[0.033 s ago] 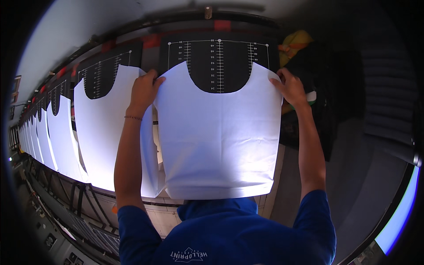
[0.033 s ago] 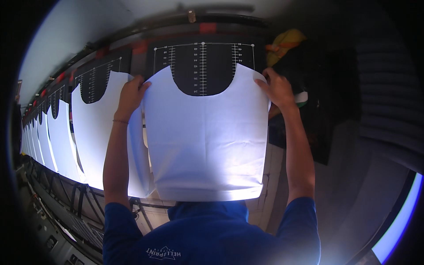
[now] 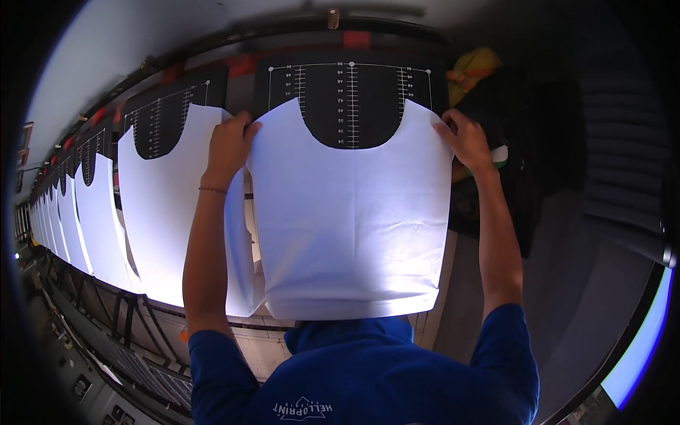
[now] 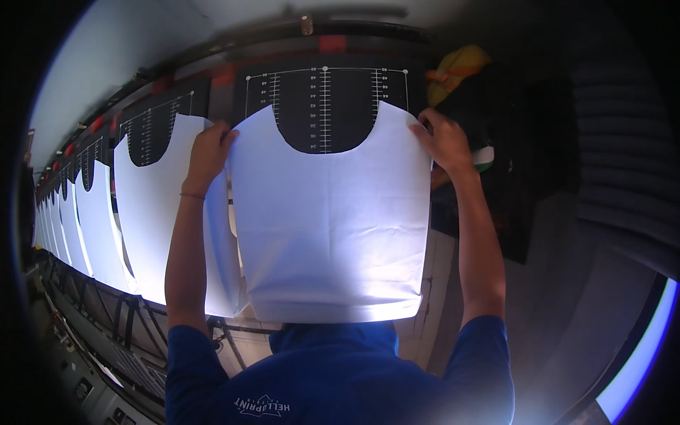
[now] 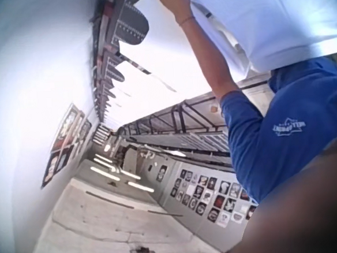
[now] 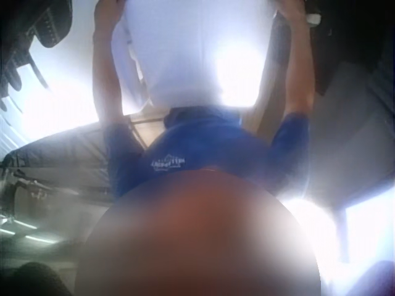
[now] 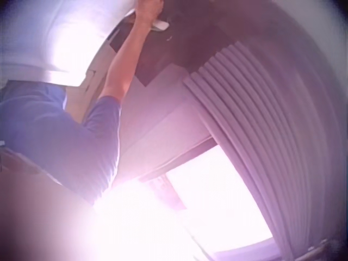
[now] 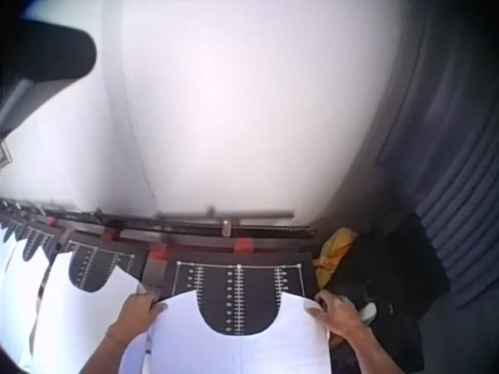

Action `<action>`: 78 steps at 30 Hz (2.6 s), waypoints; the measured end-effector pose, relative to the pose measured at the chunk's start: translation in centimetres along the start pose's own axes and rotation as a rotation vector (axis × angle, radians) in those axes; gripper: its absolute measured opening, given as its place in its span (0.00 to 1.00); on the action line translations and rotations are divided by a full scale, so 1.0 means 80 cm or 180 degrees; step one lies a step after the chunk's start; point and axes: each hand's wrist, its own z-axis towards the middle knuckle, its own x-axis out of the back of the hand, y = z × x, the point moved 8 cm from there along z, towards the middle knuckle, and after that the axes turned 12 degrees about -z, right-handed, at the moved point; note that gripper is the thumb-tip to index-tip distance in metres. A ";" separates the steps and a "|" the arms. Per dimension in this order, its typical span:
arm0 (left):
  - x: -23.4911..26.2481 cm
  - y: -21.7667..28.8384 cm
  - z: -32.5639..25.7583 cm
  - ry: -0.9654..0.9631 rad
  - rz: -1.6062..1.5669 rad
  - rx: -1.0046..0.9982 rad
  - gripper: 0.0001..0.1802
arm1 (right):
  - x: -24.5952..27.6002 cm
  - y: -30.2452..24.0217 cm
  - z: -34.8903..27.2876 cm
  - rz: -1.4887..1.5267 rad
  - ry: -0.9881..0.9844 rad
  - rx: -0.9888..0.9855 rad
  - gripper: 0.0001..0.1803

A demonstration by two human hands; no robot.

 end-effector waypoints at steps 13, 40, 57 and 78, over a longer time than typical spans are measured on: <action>0.007 0.040 0.001 0.0595 -0.1105 -0.0520 0.09 | -0.005 -0.002 -0.003 0.0842 0.0774 0.0303 0.14; -0.010 0.033 0.045 0.0401 0.0428 -0.0760 0.09 | -0.004 -0.005 0.041 0.0014 0.0876 0.0154 0.19; -0.003 0.033 0.043 0.0649 -0.0314 -0.0811 0.07 | 0.006 -0.006 0.031 0.0448 0.1374 0.0435 0.12; -0.013 0.028 0.065 0.0286 0.0340 -0.0503 0.13 | 0.013 0.000 0.040 -0.0497 0.1460 0.0259 0.12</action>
